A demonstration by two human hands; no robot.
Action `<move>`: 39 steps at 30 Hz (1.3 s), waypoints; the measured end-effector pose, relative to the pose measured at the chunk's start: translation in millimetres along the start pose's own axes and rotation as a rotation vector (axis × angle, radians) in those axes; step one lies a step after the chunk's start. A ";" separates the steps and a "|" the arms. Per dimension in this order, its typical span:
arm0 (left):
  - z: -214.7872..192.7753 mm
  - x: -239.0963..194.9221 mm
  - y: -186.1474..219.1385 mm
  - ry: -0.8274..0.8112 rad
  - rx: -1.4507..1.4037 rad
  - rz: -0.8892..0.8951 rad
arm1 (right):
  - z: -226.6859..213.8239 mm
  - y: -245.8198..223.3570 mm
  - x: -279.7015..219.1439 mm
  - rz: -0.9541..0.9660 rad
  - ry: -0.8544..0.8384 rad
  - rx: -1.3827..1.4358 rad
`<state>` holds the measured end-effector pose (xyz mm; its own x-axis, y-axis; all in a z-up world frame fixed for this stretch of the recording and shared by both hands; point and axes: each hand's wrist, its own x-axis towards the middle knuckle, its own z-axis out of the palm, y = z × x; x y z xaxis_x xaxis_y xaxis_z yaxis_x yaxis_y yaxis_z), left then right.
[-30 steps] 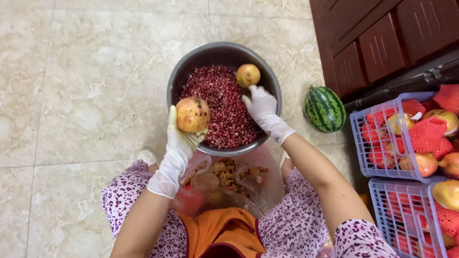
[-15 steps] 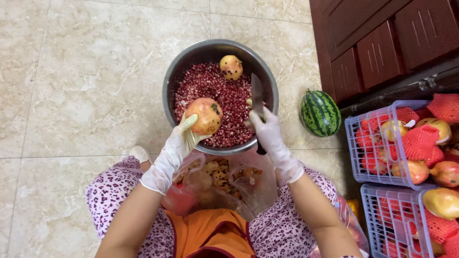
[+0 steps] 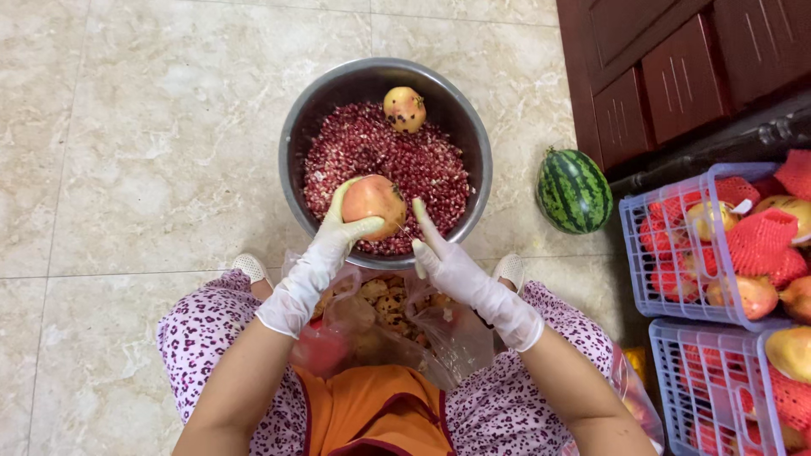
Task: The person sits on the floor and uses a knife to cut and separate pomegranate seeds from the rind, collecting the seeds in a large metal bowl and discarding the rind into a plastic bag. The person handles multiple pomegranates one at a time.
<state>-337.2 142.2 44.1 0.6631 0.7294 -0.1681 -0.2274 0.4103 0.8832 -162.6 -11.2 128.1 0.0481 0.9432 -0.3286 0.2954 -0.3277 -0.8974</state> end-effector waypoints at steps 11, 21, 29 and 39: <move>15.9 -7.5 13.7 0.030 0.506 0.156 | -9.9 16.7 16.9 0.115 -0.142 0.313; 23.7 -11.5 14.6 0.113 0.721 0.301 | -2.7 22.5 24.7 0.127 -0.102 0.444; 7.0 -6.3 14.2 -0.041 0.237 0.060 | -20.2 20.2 13.1 0.021 -0.131 0.145; -25.4 7.7 -11.8 -0.305 -0.271 -0.541 | -35.5 48.9 11.9 -0.021 -0.155 0.088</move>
<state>-347.6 156.9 21.2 0.8964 0.2122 -0.3892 0.0486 0.8256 0.5621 -113.6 -14.1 90.7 -0.1069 0.9325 -0.3449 0.2103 -0.3178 -0.9245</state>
